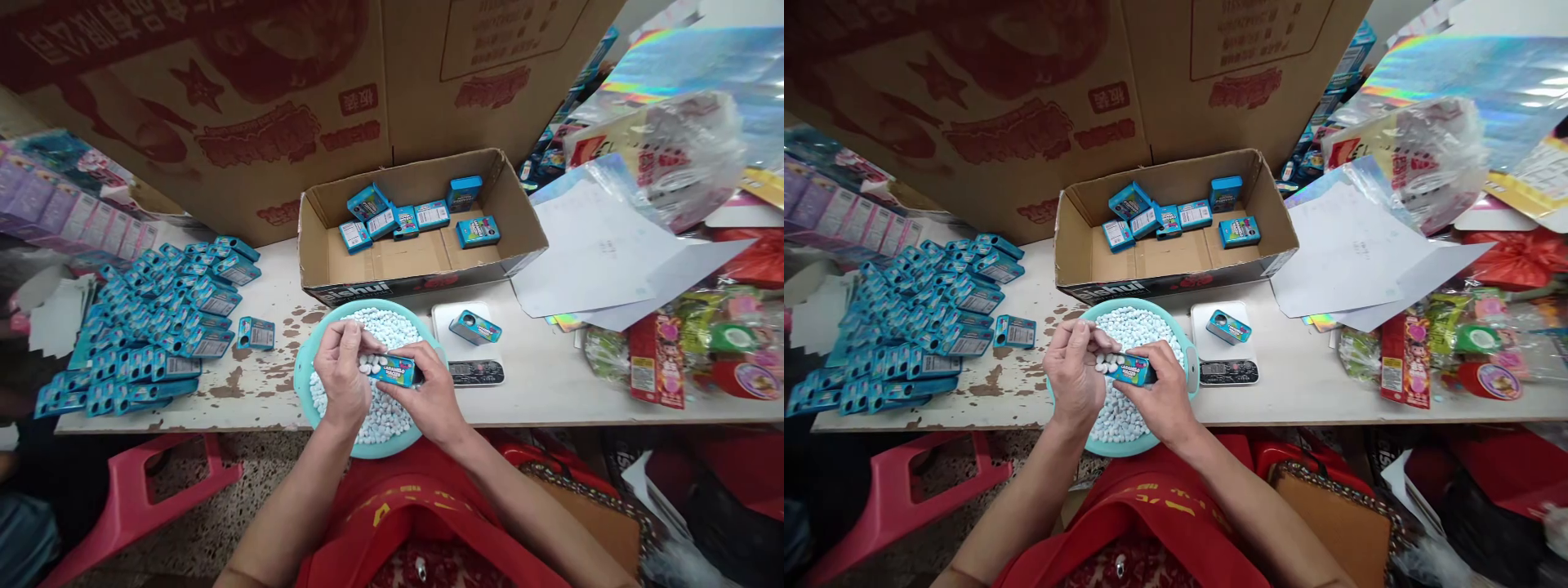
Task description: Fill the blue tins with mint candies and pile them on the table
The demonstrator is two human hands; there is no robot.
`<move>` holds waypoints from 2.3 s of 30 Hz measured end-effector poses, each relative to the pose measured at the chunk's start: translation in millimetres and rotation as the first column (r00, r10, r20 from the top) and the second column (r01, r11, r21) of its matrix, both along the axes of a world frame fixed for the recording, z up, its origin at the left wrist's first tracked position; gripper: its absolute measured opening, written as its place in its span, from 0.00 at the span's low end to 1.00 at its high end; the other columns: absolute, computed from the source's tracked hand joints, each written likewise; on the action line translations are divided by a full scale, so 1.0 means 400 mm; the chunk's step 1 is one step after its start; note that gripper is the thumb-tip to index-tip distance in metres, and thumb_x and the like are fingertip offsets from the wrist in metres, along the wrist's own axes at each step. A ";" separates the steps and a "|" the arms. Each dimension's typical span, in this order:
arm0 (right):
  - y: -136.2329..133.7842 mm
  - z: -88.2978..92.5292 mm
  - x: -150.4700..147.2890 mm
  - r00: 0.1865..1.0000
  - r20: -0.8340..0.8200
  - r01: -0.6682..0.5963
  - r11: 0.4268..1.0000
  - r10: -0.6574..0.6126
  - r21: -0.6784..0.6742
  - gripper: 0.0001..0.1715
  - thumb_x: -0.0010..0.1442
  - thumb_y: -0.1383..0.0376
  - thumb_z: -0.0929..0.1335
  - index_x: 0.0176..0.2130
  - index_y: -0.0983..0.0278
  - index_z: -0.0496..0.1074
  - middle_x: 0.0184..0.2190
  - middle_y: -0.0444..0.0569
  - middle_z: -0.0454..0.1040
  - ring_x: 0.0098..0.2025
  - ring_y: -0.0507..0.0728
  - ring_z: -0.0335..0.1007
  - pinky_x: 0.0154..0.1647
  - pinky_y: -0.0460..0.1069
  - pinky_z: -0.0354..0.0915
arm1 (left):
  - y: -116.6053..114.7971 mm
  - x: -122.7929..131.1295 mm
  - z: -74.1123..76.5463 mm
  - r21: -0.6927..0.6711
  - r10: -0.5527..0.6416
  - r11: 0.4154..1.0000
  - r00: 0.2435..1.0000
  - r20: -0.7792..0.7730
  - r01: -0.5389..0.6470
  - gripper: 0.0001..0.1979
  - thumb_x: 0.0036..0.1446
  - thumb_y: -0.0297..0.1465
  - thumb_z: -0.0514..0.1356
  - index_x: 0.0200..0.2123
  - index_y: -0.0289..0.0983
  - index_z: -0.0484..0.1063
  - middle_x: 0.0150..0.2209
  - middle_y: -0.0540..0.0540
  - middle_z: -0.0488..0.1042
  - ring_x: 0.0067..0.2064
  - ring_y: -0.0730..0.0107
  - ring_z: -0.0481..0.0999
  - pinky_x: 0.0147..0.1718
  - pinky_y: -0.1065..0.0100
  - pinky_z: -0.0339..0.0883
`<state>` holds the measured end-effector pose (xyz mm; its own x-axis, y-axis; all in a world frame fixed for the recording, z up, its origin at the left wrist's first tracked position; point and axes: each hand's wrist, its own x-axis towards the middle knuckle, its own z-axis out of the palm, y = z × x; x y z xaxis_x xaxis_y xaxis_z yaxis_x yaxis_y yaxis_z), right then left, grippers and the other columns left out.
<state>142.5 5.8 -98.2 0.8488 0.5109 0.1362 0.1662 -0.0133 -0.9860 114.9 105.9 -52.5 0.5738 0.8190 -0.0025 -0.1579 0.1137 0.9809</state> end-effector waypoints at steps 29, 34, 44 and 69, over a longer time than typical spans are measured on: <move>-0.064 -0.044 0.039 0.981 -0.188 0.046 0.999 -0.044 0.006 0.16 0.44 0.69 0.74 0.36 0.60 0.72 0.36 0.44 0.70 0.41 0.57 0.68 0.45 0.52 0.63 | 0.002 -0.018 -0.093 0.429 -0.363 0.581 0.692 -0.624 0.692 0.14 0.63 0.34 0.50 0.46 0.40 0.72 0.50 0.44 0.73 0.54 0.65 0.69 0.57 0.58 0.58; -0.093 -0.056 0.041 0.969 -0.229 0.096 0.995 -0.089 0.020 0.19 0.43 0.65 0.76 0.37 0.59 0.73 0.36 0.45 0.70 0.41 0.57 0.69 0.45 0.53 0.64 | 0.022 -0.022 -0.109 0.341 -0.222 0.784 0.747 -0.627 0.519 0.17 0.63 0.38 0.48 0.48 0.39 0.69 0.44 0.43 0.76 0.44 0.65 0.75 0.46 0.61 0.67; -0.287 -0.063 0.061 0.967 -0.229 0.127 0.989 -0.107 0.073 0.20 0.43 0.62 0.77 0.38 0.57 0.75 0.38 0.47 0.72 0.43 0.58 0.70 0.44 0.52 0.68 | 0.031 0.119 -0.172 0.466 -0.210 0.505 0.628 -0.750 0.726 0.15 0.58 0.34 0.54 0.48 0.39 0.69 0.47 0.44 0.73 0.47 0.62 0.72 0.48 0.61 0.65; -0.194 -0.123 0.139 0.991 0.112 0.090 0.979 -0.070 -0.185 0.35 0.50 0.55 0.72 0.54 0.62 0.63 0.50 0.54 0.69 0.51 0.63 0.67 0.52 0.58 0.64 | -0.017 -0.032 -0.101 0.025 -0.386 0.886 0.768 -0.511 0.462 0.18 0.42 0.32 0.68 0.40 0.40 0.74 0.38 0.49 0.76 0.40 0.66 0.73 0.43 0.65 0.65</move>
<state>197.9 -72.0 -147.4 0.8742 0.4668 0.1333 0.2586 -0.2154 -0.9417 102.2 99.0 -93.1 0.8183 0.5050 -0.2744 0.3657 -0.0892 0.9265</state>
